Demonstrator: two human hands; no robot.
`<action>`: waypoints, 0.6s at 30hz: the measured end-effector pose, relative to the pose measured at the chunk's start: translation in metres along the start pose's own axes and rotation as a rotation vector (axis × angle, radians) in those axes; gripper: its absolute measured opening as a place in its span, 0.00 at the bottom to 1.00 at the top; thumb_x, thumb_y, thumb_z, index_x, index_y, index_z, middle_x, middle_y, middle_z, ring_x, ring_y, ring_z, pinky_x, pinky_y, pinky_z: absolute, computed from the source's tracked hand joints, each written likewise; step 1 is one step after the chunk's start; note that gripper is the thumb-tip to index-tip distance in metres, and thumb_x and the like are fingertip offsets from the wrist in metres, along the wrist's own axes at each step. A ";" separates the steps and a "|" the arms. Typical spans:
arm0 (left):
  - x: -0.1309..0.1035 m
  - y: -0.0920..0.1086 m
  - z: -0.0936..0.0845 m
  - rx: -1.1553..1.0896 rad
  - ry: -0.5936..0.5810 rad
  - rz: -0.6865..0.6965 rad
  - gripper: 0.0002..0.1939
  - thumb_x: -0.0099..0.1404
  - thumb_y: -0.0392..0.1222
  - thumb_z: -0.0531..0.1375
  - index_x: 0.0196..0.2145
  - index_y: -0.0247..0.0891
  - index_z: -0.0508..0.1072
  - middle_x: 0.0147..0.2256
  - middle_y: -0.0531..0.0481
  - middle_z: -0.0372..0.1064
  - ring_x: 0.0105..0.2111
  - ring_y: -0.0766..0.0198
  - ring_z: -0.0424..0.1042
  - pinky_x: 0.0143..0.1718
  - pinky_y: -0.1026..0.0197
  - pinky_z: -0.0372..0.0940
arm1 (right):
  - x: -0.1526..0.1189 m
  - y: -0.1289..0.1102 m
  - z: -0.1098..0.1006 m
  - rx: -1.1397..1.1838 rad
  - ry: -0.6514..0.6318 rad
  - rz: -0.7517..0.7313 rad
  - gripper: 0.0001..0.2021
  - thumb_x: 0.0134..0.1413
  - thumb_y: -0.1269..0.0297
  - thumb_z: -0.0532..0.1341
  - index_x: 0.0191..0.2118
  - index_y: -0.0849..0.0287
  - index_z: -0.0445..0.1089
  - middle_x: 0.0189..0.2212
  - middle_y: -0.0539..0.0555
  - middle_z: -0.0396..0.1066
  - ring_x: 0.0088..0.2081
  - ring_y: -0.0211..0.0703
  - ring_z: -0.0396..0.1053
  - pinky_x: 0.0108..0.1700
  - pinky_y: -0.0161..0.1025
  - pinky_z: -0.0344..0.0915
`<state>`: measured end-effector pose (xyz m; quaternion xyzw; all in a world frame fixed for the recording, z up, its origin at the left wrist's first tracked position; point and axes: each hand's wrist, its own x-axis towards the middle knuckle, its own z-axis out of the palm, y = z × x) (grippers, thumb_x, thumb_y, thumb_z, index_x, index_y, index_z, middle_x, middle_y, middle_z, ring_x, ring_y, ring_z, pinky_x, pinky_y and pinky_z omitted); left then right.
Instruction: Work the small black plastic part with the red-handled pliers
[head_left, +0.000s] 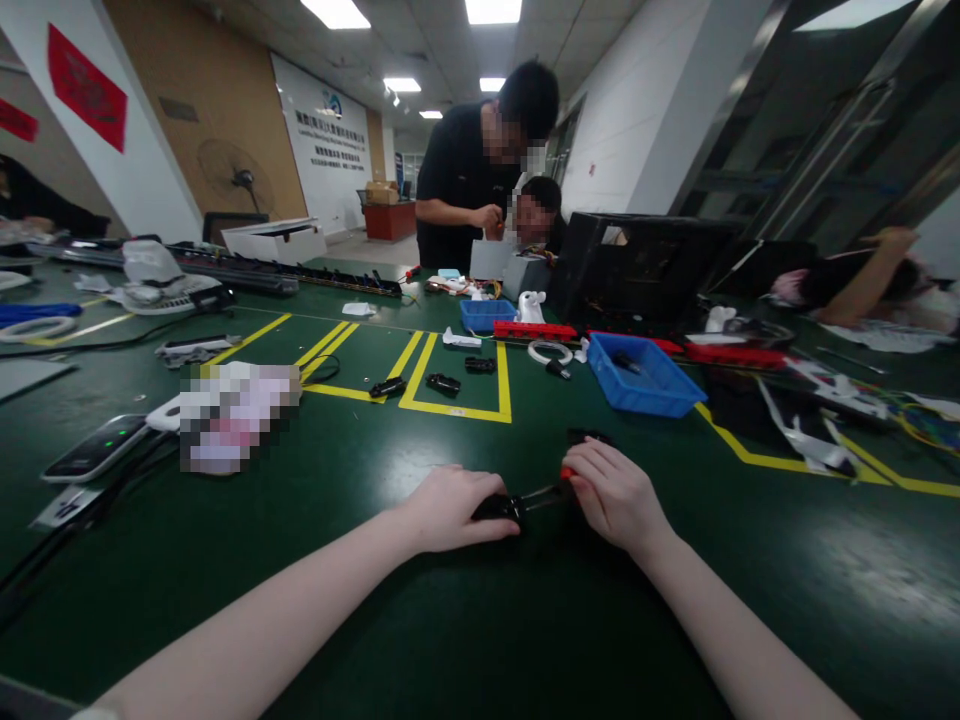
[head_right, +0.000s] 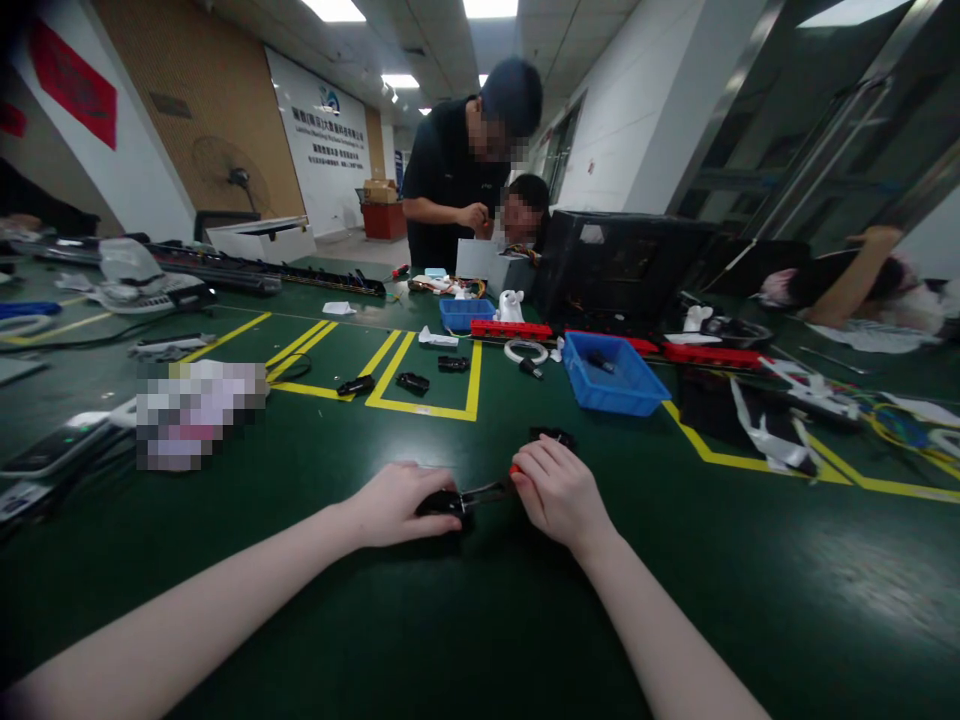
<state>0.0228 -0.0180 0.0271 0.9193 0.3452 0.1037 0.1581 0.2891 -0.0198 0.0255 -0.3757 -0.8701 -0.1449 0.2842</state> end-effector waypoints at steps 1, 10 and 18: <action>0.000 -0.001 0.000 -0.010 -0.005 0.003 0.21 0.68 0.61 0.56 0.43 0.40 0.70 0.36 0.49 0.75 0.35 0.57 0.75 0.36 0.59 0.64 | -0.001 0.000 0.000 0.015 -0.013 0.016 0.13 0.64 0.66 0.50 0.38 0.57 0.72 0.36 0.57 0.76 0.41 0.46 0.72 0.47 0.46 0.69; 0.000 -0.004 -0.001 -0.104 -0.011 0.091 0.22 0.72 0.58 0.53 0.53 0.41 0.70 0.42 0.49 0.77 0.38 0.59 0.76 0.40 0.58 0.65 | -0.005 0.001 -0.006 0.004 -0.086 0.080 0.12 0.65 0.63 0.52 0.35 0.58 0.72 0.33 0.57 0.75 0.36 0.46 0.71 0.40 0.44 0.67; 0.000 -0.006 0.002 -0.035 -0.012 0.115 0.28 0.73 0.59 0.50 0.62 0.39 0.64 0.45 0.45 0.77 0.38 0.57 0.77 0.39 0.57 0.66 | -0.006 0.001 -0.004 -0.039 -0.085 0.090 0.13 0.66 0.62 0.51 0.35 0.58 0.72 0.35 0.57 0.74 0.36 0.44 0.71 0.39 0.42 0.66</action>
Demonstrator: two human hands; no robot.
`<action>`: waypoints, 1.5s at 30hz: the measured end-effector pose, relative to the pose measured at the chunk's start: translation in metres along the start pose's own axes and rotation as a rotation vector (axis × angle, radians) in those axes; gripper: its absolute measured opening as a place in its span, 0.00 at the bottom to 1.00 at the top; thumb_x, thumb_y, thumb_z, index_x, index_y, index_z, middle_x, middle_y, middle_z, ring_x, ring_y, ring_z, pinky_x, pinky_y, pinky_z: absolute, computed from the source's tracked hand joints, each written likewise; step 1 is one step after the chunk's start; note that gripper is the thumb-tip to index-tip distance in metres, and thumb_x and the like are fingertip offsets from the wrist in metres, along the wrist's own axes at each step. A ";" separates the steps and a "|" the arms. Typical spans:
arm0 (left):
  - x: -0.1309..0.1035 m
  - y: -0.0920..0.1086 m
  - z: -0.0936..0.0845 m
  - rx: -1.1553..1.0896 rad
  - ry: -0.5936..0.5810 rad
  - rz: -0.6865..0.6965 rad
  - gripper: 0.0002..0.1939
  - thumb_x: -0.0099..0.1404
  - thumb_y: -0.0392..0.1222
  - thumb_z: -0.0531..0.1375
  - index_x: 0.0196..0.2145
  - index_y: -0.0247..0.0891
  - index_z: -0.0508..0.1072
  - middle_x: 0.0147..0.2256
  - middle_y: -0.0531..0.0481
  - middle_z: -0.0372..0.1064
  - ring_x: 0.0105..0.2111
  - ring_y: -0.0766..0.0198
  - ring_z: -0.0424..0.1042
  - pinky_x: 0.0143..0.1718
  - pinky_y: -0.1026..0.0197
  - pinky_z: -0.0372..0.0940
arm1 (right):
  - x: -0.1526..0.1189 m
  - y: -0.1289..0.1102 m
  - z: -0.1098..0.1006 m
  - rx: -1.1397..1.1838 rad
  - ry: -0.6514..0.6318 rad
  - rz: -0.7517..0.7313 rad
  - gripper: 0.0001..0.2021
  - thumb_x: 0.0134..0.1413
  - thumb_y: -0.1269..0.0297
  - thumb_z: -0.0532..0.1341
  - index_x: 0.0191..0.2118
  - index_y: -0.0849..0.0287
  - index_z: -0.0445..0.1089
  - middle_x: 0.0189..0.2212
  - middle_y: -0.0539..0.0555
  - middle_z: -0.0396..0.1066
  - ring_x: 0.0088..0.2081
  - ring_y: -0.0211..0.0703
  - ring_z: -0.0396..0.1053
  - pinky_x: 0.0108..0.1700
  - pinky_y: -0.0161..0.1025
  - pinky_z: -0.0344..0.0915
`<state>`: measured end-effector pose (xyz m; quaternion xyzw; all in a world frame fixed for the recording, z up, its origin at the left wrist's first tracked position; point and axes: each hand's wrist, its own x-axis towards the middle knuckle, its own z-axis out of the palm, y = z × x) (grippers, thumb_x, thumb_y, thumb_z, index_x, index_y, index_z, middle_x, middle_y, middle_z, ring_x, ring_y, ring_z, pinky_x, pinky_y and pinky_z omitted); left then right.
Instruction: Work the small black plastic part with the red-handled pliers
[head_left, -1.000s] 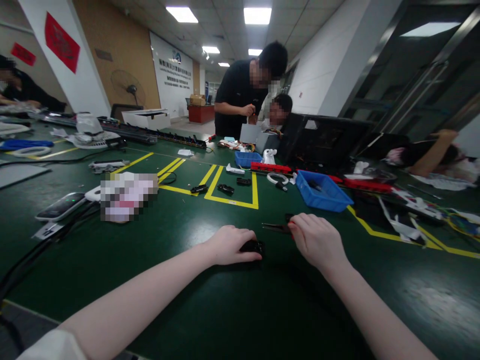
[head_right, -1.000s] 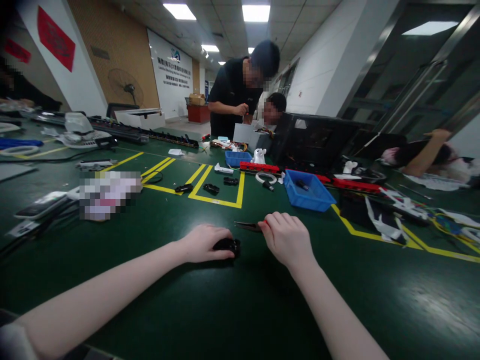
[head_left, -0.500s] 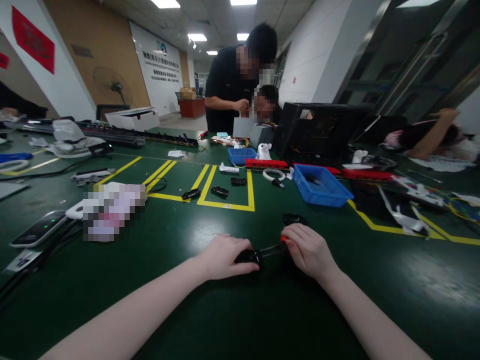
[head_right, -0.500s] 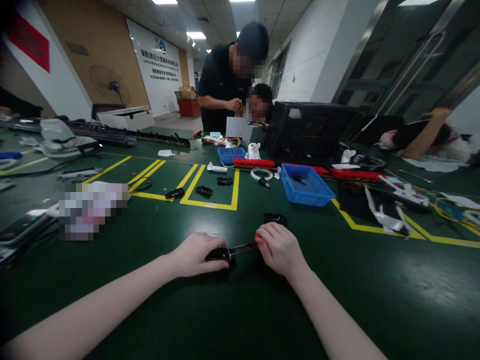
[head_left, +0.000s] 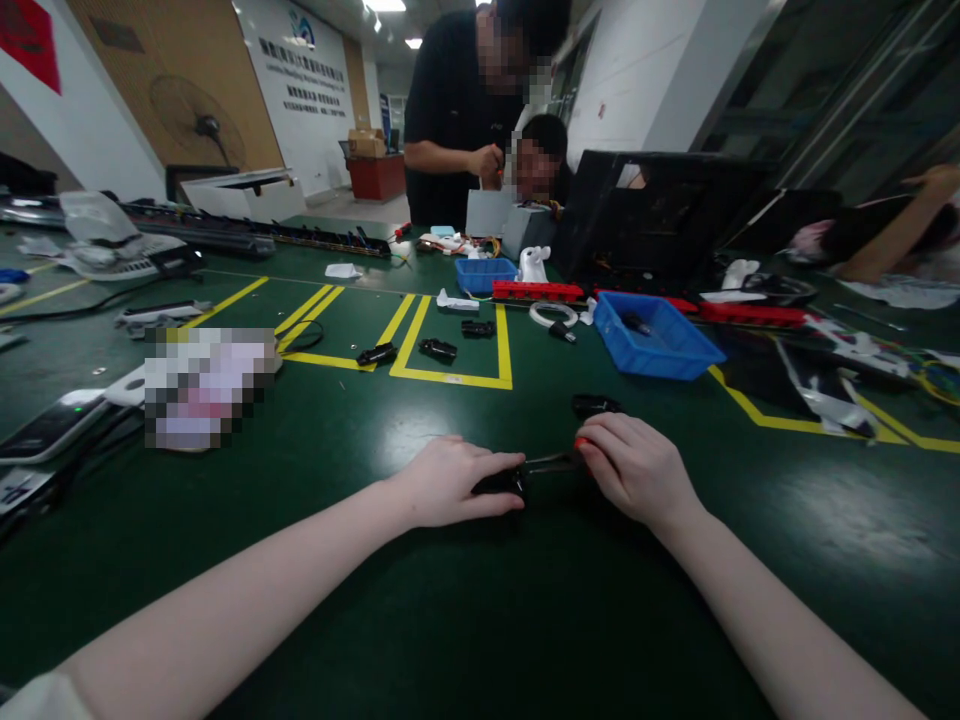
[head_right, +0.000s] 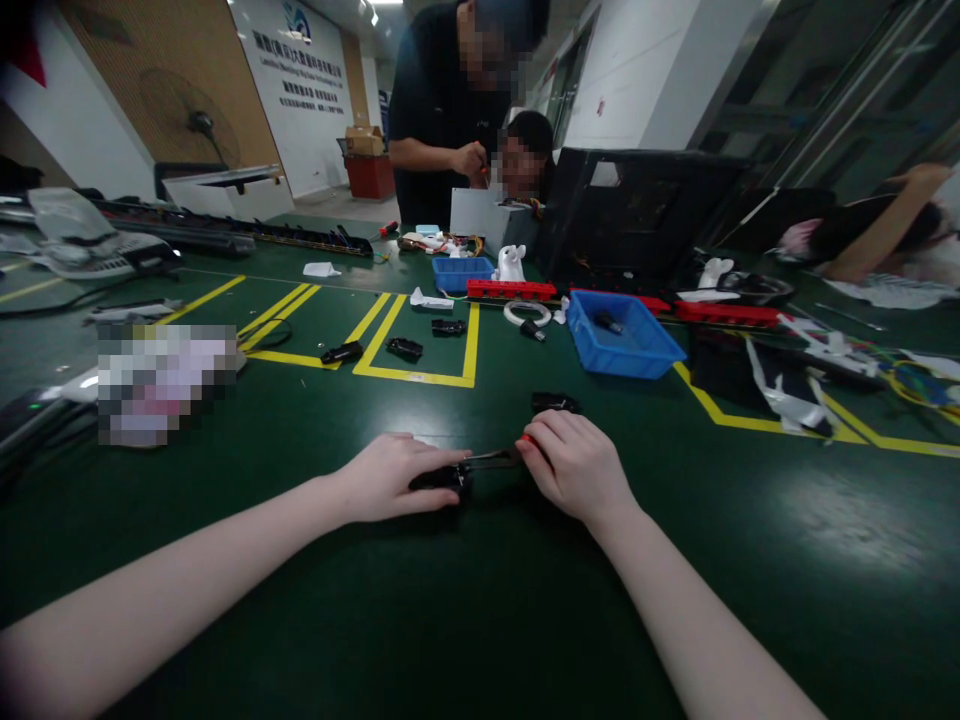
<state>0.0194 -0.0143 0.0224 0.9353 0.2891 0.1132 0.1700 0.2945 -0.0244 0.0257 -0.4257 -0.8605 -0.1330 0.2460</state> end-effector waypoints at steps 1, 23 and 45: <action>0.000 0.000 0.001 0.012 -0.003 0.006 0.28 0.73 0.59 0.50 0.62 0.39 0.65 0.46 0.45 0.77 0.39 0.57 0.77 0.39 0.57 0.66 | 0.000 -0.001 0.001 0.003 -0.004 -0.010 0.14 0.66 0.62 0.51 0.36 0.58 0.72 0.35 0.57 0.74 0.36 0.45 0.71 0.39 0.42 0.66; 0.000 0.000 0.002 0.067 0.007 0.032 0.23 0.72 0.58 0.52 0.53 0.41 0.72 0.36 0.49 0.77 0.32 0.60 0.75 0.32 0.61 0.61 | 0.006 -0.011 0.008 -0.005 -0.024 -0.127 0.15 0.67 0.63 0.50 0.32 0.61 0.70 0.30 0.56 0.71 0.31 0.41 0.66 0.36 0.40 0.60; -0.004 0.003 0.003 0.124 -0.010 0.016 0.23 0.71 0.61 0.52 0.47 0.40 0.73 0.33 0.49 0.76 0.30 0.59 0.73 0.30 0.62 0.58 | 0.007 -0.019 0.012 0.063 -0.187 -0.072 0.17 0.67 0.55 0.49 0.30 0.58 0.64 0.28 0.55 0.69 0.30 0.43 0.63 0.38 0.42 0.55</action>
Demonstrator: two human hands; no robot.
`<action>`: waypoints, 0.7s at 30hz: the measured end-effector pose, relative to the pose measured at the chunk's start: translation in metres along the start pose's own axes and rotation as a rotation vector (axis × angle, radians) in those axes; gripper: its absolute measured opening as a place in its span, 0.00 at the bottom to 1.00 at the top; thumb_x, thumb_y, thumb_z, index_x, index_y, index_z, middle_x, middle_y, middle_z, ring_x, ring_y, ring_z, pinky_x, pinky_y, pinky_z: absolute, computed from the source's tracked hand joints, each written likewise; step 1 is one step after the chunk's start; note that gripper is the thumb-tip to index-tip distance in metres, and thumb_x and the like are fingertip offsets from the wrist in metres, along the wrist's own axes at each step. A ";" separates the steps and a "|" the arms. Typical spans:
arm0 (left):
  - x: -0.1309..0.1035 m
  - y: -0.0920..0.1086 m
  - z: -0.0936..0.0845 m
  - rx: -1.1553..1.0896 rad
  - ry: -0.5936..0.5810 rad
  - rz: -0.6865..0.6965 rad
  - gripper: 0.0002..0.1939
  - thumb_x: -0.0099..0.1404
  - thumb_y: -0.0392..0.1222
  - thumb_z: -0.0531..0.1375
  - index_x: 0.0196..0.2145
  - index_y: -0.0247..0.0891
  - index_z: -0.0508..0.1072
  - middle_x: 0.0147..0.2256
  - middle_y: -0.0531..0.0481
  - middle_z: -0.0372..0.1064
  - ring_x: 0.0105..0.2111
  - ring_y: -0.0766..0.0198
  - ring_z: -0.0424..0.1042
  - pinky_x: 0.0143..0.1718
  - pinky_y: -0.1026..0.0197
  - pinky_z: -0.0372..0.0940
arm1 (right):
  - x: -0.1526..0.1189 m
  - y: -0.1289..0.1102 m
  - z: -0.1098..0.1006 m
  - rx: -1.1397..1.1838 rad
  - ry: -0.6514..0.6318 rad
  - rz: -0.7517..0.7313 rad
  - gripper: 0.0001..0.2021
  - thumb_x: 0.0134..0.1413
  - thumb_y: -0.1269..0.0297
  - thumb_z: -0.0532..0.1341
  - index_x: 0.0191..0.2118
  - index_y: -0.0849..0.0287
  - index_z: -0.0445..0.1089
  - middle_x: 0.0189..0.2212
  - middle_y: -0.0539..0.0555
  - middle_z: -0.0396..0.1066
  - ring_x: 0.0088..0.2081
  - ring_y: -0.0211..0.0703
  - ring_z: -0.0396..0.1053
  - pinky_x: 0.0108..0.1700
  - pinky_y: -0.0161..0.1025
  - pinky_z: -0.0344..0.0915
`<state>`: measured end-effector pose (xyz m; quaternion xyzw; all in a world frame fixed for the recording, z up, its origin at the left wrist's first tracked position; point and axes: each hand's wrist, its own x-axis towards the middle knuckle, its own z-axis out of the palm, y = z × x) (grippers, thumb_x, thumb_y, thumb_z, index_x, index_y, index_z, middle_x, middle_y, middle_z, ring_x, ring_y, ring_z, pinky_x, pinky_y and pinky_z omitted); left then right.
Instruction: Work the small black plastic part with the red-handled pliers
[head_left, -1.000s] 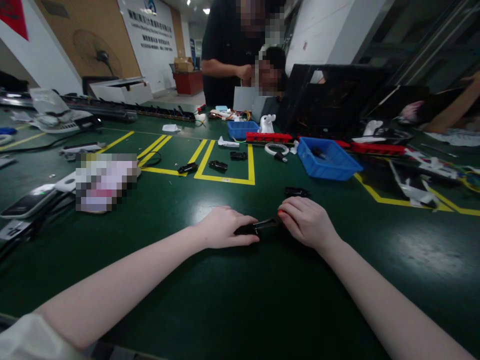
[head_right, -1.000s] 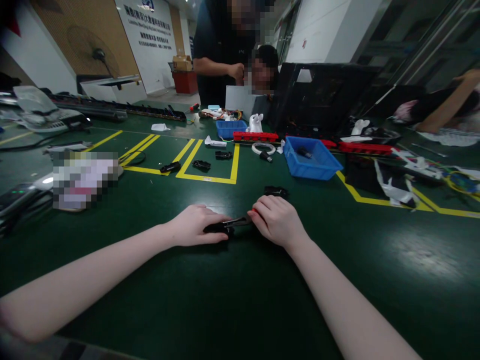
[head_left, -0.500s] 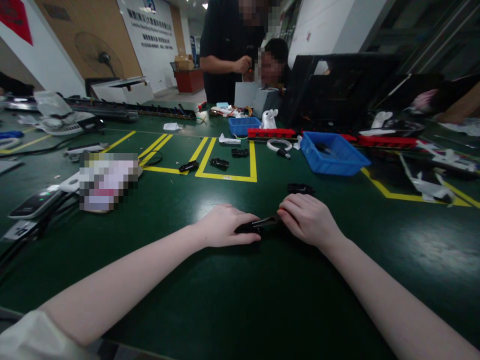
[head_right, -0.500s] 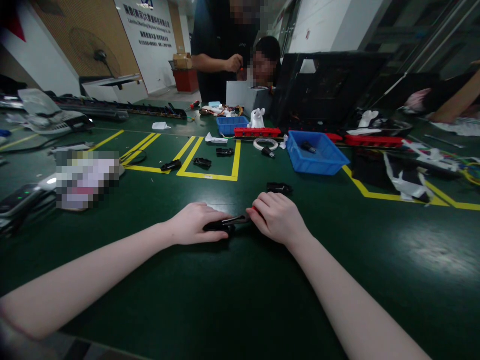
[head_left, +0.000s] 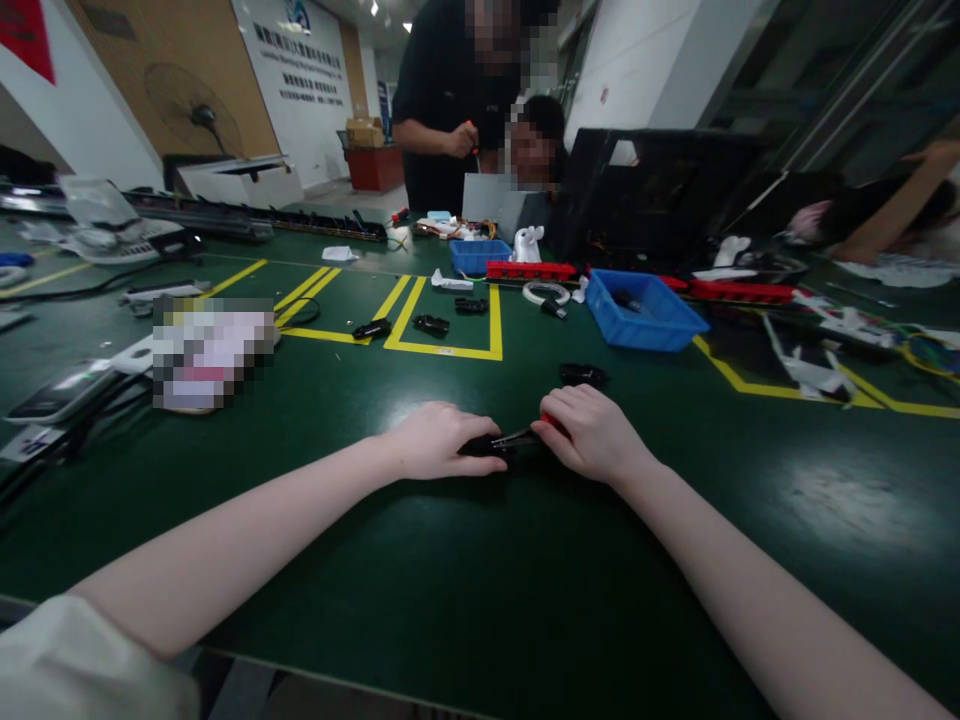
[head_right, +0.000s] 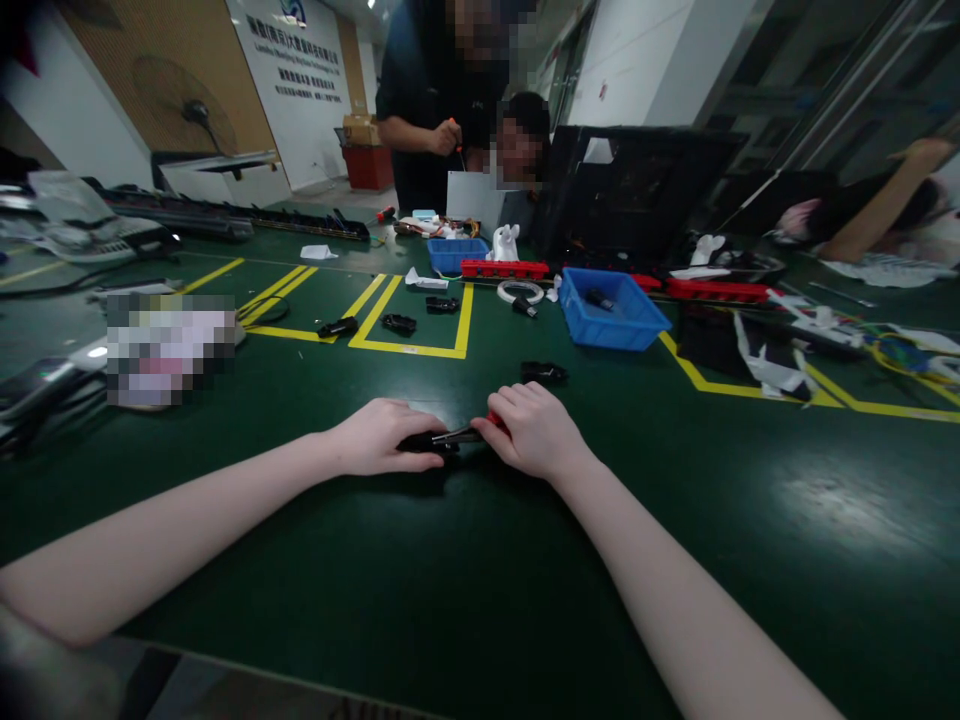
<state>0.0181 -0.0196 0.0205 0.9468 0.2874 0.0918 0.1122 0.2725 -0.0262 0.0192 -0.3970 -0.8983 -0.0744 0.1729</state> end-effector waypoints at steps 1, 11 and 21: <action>0.000 0.000 0.000 -0.004 -0.005 0.000 0.23 0.71 0.61 0.52 0.47 0.40 0.73 0.33 0.50 0.75 0.30 0.60 0.73 0.29 0.62 0.57 | 0.000 0.000 0.001 0.003 -0.017 0.001 0.17 0.66 0.53 0.50 0.29 0.57 0.64 0.28 0.55 0.69 0.31 0.43 0.63 0.38 0.42 0.55; -0.001 -0.003 -0.001 -0.143 -0.004 -0.003 0.21 0.70 0.58 0.54 0.47 0.39 0.73 0.34 0.50 0.75 0.30 0.63 0.73 0.30 0.65 0.58 | 0.002 -0.005 -0.001 0.038 -0.107 0.073 0.18 0.67 0.53 0.48 0.29 0.57 0.63 0.29 0.55 0.70 0.31 0.43 0.64 0.37 0.42 0.55; -0.001 -0.003 0.001 -0.101 0.066 -0.033 0.22 0.68 0.58 0.58 0.51 0.40 0.73 0.41 0.48 0.77 0.37 0.60 0.76 0.34 0.63 0.63 | 0.005 -0.006 0.000 0.021 -0.076 0.091 0.20 0.68 0.53 0.47 0.28 0.57 0.63 0.28 0.55 0.69 0.30 0.43 0.62 0.36 0.42 0.55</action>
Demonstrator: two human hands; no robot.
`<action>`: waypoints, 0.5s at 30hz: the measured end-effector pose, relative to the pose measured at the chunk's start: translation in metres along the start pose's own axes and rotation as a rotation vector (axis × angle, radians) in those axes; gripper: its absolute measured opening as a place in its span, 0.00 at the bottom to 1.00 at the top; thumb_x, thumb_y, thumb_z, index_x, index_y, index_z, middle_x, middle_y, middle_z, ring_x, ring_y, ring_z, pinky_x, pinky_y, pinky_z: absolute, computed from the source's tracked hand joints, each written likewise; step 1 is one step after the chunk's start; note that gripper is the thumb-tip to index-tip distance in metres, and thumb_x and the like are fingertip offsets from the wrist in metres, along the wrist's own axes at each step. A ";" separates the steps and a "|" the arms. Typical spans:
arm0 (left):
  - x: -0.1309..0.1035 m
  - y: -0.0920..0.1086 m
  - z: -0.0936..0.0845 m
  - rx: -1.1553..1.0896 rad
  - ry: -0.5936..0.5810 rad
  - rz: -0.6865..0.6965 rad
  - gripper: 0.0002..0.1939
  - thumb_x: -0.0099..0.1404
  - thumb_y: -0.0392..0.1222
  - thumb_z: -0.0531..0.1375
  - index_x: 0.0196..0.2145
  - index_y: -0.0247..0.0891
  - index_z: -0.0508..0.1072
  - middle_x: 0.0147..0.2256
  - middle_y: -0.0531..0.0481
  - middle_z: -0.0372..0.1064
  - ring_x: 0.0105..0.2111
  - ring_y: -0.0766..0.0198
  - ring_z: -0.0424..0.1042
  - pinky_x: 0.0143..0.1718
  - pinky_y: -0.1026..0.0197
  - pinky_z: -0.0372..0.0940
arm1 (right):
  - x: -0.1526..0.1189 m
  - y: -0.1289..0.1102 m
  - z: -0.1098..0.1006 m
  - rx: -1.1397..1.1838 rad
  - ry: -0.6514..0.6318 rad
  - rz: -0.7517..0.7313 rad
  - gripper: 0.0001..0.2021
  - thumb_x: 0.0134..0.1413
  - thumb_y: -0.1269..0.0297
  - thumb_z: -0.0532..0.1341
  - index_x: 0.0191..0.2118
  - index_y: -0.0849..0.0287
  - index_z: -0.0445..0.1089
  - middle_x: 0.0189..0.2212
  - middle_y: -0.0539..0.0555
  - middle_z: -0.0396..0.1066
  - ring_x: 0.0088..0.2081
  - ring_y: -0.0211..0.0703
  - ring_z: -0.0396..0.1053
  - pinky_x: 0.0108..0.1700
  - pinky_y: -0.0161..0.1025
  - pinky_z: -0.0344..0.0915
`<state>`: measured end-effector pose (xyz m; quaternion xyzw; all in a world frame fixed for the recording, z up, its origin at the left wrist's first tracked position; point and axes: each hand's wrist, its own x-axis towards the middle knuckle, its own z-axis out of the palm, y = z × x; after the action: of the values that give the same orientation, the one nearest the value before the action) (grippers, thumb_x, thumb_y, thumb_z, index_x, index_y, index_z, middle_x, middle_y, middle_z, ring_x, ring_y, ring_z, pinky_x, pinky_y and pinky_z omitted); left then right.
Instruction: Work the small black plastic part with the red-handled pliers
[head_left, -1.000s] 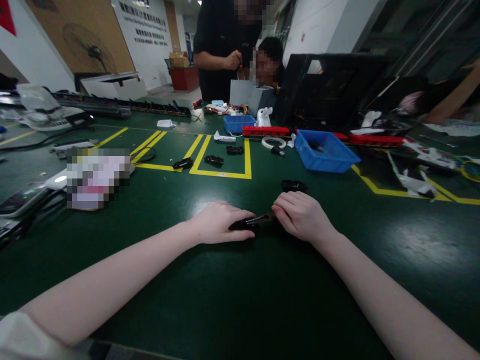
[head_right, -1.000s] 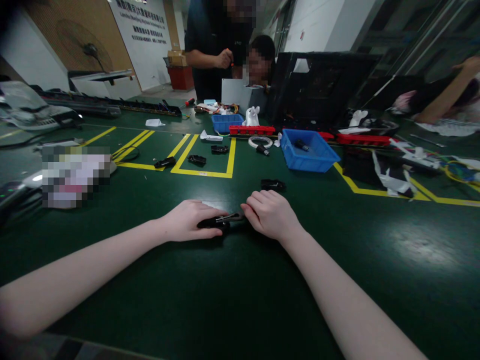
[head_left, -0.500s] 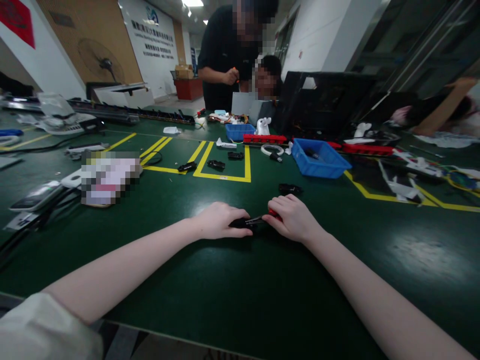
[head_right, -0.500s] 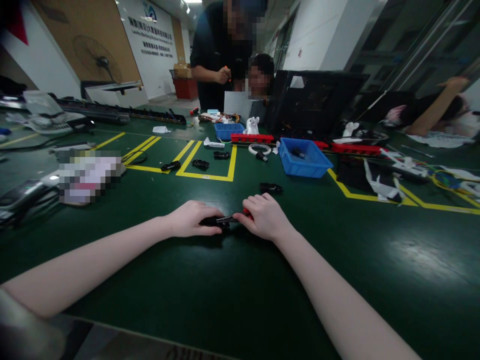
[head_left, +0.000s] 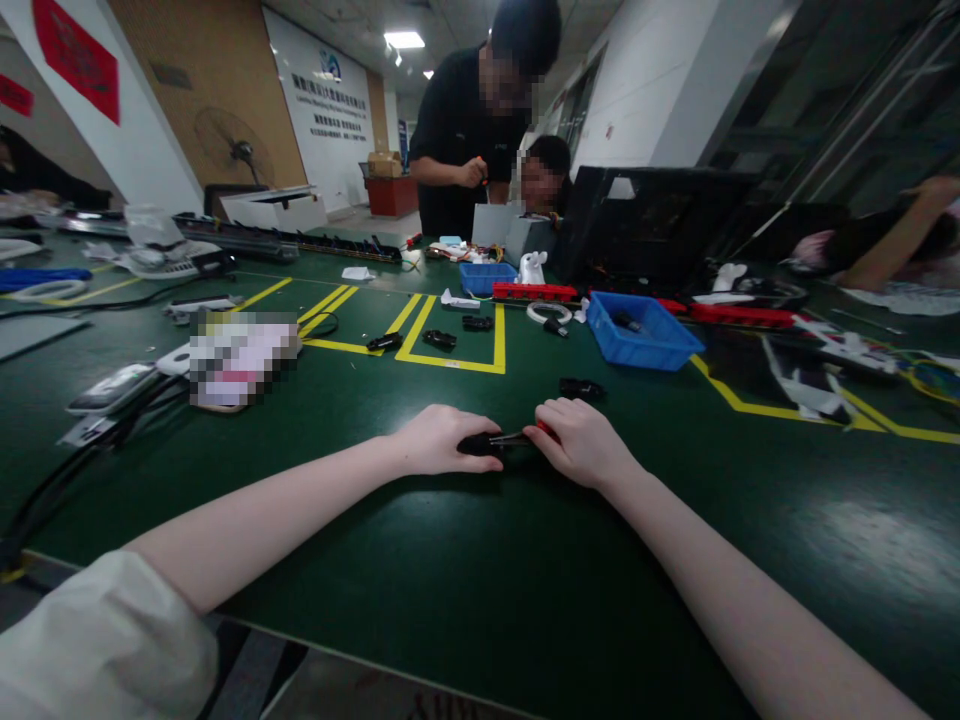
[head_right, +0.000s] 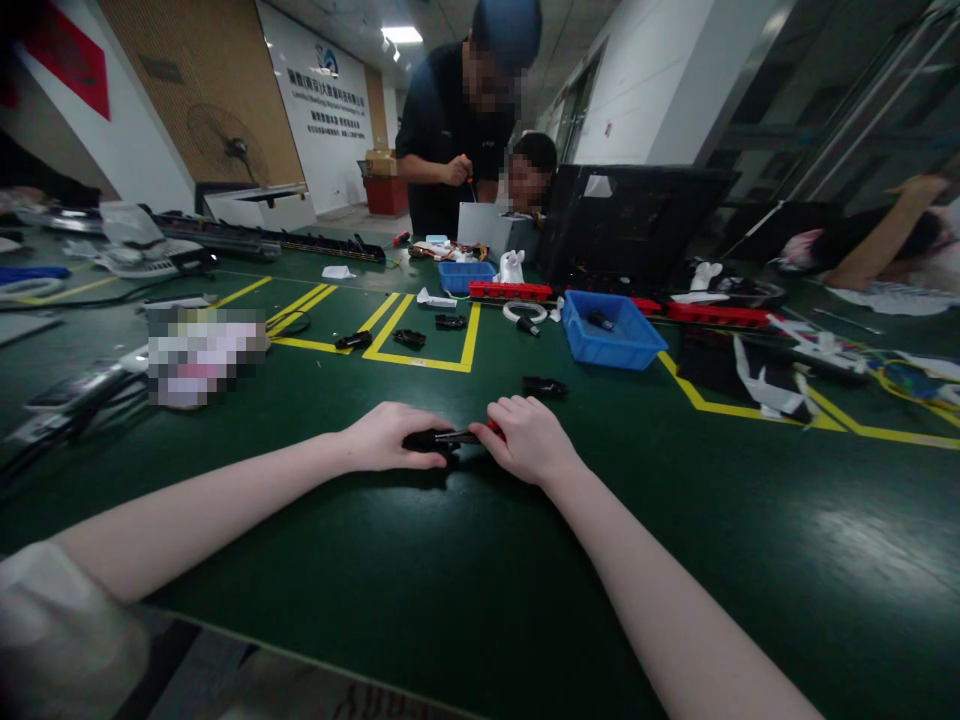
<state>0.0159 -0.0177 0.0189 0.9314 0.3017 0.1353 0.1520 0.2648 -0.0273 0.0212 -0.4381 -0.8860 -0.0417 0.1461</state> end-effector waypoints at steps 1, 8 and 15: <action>0.000 0.000 0.001 0.027 0.023 -0.010 0.23 0.67 0.58 0.59 0.51 0.41 0.73 0.42 0.48 0.77 0.37 0.59 0.76 0.35 0.62 0.63 | 0.000 0.000 0.000 -0.004 0.008 0.006 0.20 0.68 0.52 0.47 0.28 0.57 0.62 0.28 0.55 0.69 0.30 0.43 0.62 0.36 0.42 0.55; 0.001 0.000 0.004 0.086 0.092 -0.058 0.25 0.66 0.60 0.60 0.53 0.41 0.72 0.43 0.48 0.78 0.39 0.58 0.77 0.38 0.61 0.65 | 0.000 0.001 0.002 -0.003 0.031 0.029 0.21 0.67 0.48 0.47 0.28 0.57 0.62 0.28 0.55 0.69 0.30 0.43 0.62 0.35 0.41 0.55; 0.000 -0.001 0.005 0.133 0.141 -0.004 0.25 0.63 0.61 0.63 0.49 0.40 0.74 0.43 0.48 0.78 0.39 0.58 0.77 0.41 0.59 0.64 | 0.000 0.001 0.002 -0.050 0.032 0.015 0.22 0.54 0.41 0.61 0.27 0.56 0.60 0.28 0.54 0.68 0.30 0.44 0.63 0.34 0.41 0.56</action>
<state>0.0169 -0.0179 0.0140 0.9271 0.3217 0.1798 0.0687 0.2654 -0.0265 0.0190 -0.4477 -0.8788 -0.0695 0.1496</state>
